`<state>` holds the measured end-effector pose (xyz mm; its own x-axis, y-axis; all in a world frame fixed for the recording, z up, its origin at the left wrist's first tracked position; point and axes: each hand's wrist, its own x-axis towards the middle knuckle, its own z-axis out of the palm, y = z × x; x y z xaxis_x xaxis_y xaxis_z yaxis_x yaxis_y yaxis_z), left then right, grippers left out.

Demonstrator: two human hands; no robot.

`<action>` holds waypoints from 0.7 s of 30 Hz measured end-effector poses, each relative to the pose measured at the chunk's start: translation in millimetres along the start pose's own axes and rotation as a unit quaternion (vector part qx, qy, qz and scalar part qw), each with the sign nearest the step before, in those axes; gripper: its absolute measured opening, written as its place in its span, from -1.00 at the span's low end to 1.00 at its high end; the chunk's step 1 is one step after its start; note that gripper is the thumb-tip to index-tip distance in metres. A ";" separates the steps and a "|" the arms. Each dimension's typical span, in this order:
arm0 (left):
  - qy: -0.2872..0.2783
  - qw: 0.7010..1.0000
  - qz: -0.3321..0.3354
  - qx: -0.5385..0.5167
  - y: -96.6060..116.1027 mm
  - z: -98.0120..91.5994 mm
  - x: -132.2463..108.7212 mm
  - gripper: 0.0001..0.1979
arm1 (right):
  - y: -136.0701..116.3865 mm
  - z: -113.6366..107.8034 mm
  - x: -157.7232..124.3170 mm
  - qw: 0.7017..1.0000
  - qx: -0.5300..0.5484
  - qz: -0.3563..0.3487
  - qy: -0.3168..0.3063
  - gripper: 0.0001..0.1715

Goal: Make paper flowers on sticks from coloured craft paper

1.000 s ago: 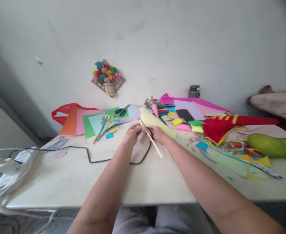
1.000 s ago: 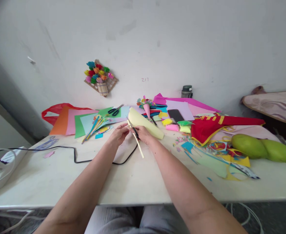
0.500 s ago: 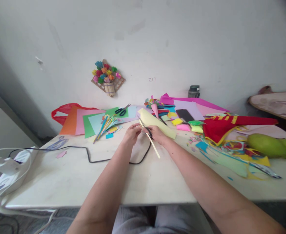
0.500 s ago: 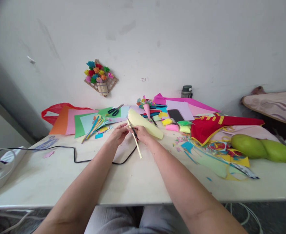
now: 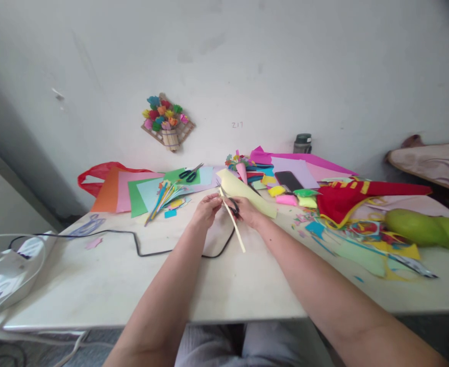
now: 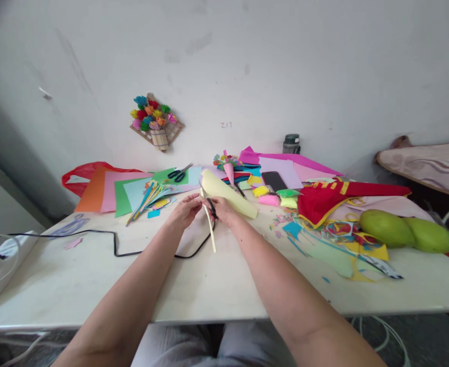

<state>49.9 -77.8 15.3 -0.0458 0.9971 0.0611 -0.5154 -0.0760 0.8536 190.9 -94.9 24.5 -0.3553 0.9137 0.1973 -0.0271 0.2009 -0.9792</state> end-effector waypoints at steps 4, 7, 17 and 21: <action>0.001 1.000 -0.003 0.007 -0.6 0.5 -0.1 -0.81 | 1.2 -0.1 0.6 1.000 0.005 0.003 0.001 -0.51; -0.001 1.000 -0.003 0.009 -1.9 -0.9 1.5 -0.81 | 5.1 -0.8 2.9 1.000 -0.003 -0.015 0.004 -0.51; 0.002 1.000 0.003 0.011 -2.7 -0.4 2.4 -0.79 | 9.4 -1.5 7.6 0.998 -0.051 -0.031 0.016 -0.51; 0.017 1.000 0.009 0.010 -0.8 0.2 2.2 -0.77 | 6.0 -0.4 6.1 0.999 -0.026 -0.018 0.016 -0.55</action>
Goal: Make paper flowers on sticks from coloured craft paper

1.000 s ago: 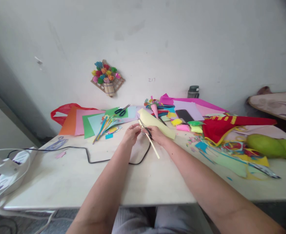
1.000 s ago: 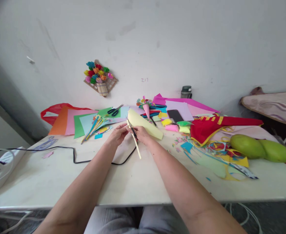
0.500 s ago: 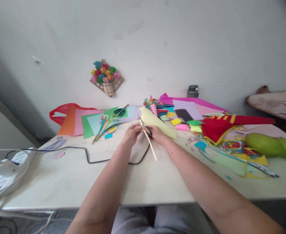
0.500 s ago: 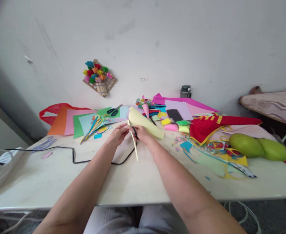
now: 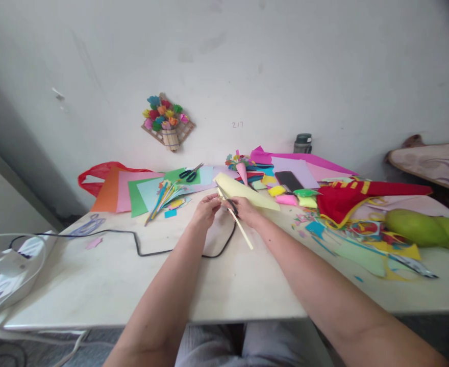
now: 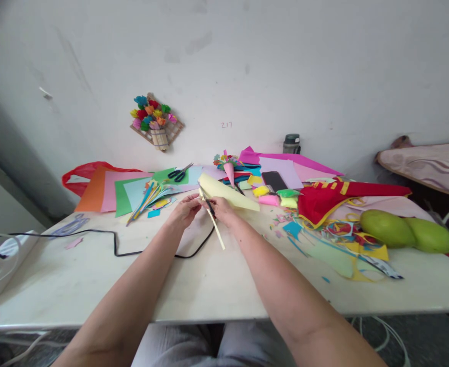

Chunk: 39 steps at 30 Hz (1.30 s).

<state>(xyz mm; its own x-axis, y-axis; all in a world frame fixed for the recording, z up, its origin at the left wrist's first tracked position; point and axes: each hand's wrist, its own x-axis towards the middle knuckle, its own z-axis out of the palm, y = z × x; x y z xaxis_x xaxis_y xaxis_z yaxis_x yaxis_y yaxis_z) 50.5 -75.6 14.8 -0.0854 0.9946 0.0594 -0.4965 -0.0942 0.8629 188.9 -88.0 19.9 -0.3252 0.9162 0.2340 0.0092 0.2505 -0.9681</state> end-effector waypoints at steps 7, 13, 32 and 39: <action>0.126 0.988 0.076 -0.046 13.0 -6.5 3.8 -0.78 | 0.9 -2.5 0.3 0.997 0.039 0.058 -0.040 -0.63; 0.215 0.968 0.103 -0.074 26.7 -14.0 5.2 -0.80 | 1.6 -0.9 1.4 0.996 0.062 0.053 -0.025 -0.72; 0.071 0.993 0.069 0.062 9.6 2.5 -5.6 -0.76 | -10.5 7.0 -2.0 0.993 0.077 0.036 0.084 -0.70; 0.112 0.989 0.071 0.063 13.0 0.4 -6.9 -0.76 | -1.0 9.4 3.3 0.991 0.107 0.012 0.082 -0.66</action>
<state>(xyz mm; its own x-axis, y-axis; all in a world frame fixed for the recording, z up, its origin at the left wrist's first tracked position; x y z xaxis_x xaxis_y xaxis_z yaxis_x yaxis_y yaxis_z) 45.0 -83.6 25.9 -0.3421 0.9359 0.0838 -0.3553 -0.2114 0.9105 178.9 -88.1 20.8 -0.1689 0.9640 0.2052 -0.1918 0.1721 -0.9662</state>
